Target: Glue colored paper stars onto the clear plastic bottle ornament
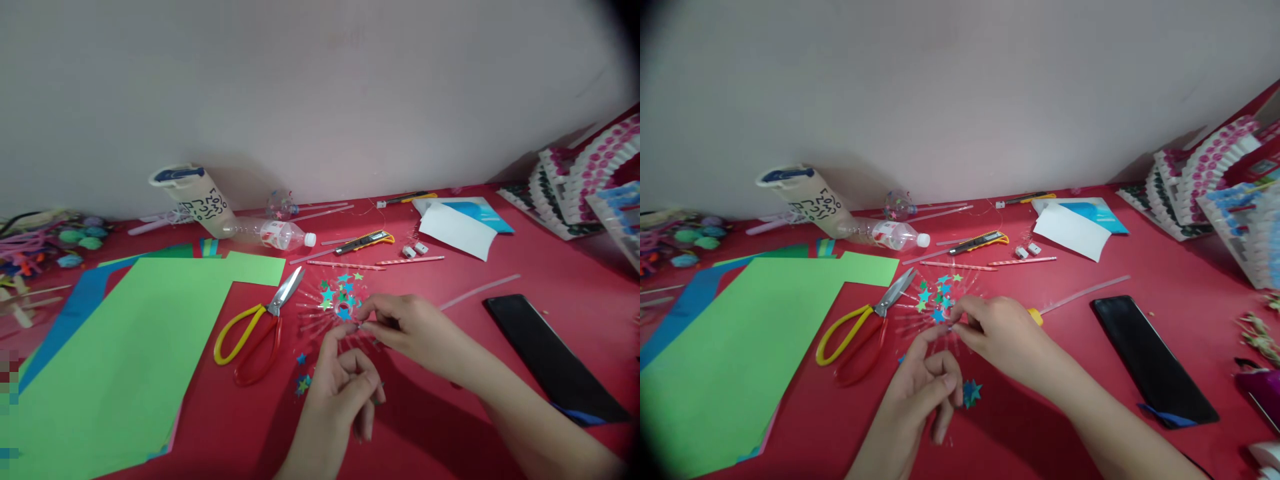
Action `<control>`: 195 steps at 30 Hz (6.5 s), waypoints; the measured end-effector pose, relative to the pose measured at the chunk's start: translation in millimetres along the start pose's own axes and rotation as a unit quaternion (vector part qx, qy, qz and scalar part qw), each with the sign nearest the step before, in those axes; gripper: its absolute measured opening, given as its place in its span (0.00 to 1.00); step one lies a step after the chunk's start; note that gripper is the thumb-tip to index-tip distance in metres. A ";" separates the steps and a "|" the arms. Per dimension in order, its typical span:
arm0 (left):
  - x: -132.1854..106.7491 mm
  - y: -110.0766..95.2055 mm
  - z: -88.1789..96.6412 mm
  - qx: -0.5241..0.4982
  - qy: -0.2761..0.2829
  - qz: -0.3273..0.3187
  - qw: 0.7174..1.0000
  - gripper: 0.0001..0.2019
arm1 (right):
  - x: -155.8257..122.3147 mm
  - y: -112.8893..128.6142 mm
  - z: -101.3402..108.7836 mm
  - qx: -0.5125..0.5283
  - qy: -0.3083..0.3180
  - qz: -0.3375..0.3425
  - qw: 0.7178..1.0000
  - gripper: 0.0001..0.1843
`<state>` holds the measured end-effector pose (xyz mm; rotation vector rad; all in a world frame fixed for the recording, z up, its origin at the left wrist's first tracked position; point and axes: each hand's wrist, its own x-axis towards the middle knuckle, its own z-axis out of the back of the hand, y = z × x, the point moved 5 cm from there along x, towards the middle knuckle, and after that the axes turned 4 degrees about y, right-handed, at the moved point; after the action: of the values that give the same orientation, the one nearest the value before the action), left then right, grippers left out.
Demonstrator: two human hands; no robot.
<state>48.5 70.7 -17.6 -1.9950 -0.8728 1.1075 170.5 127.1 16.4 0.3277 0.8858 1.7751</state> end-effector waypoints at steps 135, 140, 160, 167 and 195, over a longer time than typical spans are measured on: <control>-4.2 -33.9 38.6 0.533 -0.181 -0.355 0.746 0.11 | -12.5 28.6 -27.1 -0.250 -0.226 0.324 0.884 0.09; -4.6 -33.0 39.0 0.525 -0.179 -0.362 0.749 0.11 | -12.4 29.0 -26.3 -0.258 -0.232 0.325 0.880 0.08; -5.1 -34.8 38.2 0.502 -0.168 -0.364 0.766 0.11 | -13.3 25.8 -25.5 -0.241 -0.267 0.325 0.874 0.07; -6.2 -36.0 37.5 0.514 -0.165 -0.372 0.755 0.12 | -12.4 27.6 -26.3 -0.234 -0.263 0.328 0.876 0.08; -9.1 -41.5 42.7 0.501 -0.219 -0.364 0.754 0.09 | -16.1 25.7 -7.7 -0.198 -0.273 0.313 0.888 0.02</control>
<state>-2.3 96.0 2.7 -0.4222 -0.8693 1.1759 154.2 105.6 32.3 0.8610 -0.0162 2.2192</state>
